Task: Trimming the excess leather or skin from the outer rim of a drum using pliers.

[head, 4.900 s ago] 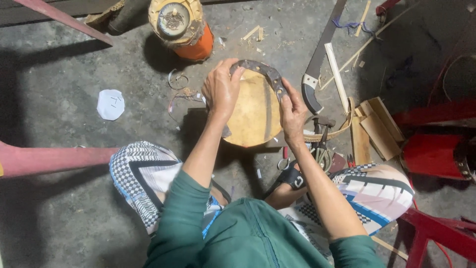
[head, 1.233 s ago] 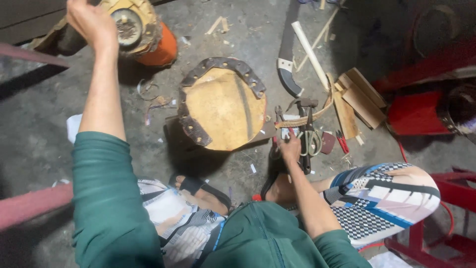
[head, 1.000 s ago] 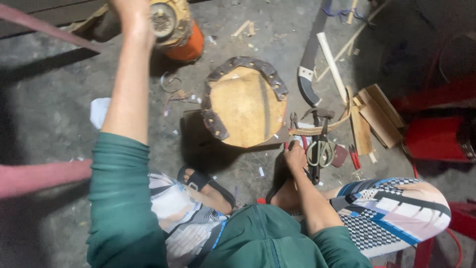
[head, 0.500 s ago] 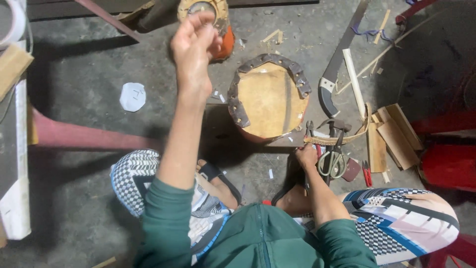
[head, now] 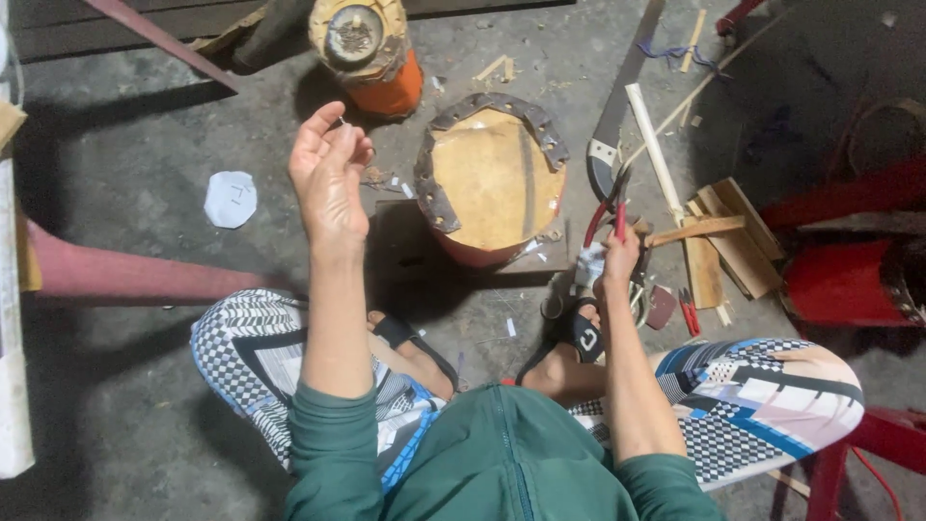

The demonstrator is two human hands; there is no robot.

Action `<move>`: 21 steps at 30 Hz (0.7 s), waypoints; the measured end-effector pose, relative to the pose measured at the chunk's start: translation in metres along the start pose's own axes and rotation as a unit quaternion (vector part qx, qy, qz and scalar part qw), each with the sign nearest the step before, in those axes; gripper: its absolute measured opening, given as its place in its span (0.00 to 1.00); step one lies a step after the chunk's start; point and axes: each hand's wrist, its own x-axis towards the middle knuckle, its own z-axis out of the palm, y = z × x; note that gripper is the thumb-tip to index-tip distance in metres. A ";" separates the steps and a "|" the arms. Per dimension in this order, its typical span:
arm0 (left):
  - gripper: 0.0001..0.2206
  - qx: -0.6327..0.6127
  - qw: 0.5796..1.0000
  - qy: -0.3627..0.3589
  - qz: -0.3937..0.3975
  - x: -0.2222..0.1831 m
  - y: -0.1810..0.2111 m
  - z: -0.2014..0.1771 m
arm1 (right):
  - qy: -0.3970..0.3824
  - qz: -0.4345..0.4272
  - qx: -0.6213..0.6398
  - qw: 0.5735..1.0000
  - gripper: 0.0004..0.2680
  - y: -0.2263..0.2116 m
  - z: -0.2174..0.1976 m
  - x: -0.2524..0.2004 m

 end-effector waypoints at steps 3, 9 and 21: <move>0.12 0.011 1.000 -0.010 -0.017 0.005 -0.008 0.000 | -0.073 0.095 0.327 0.937 0.06 -0.158 -0.041 -0.050; 0.10 0.028 0.999 -0.027 -0.033 0.000 -0.017 0.016 | -0.224 0.055 0.673 0.703 0.14 -0.129 -0.100 -0.040; 0.10 0.030 0.991 -0.126 -0.023 -0.098 -0.023 0.095 | -0.383 -0.063 0.573 0.722 0.01 -0.234 -0.102 -0.098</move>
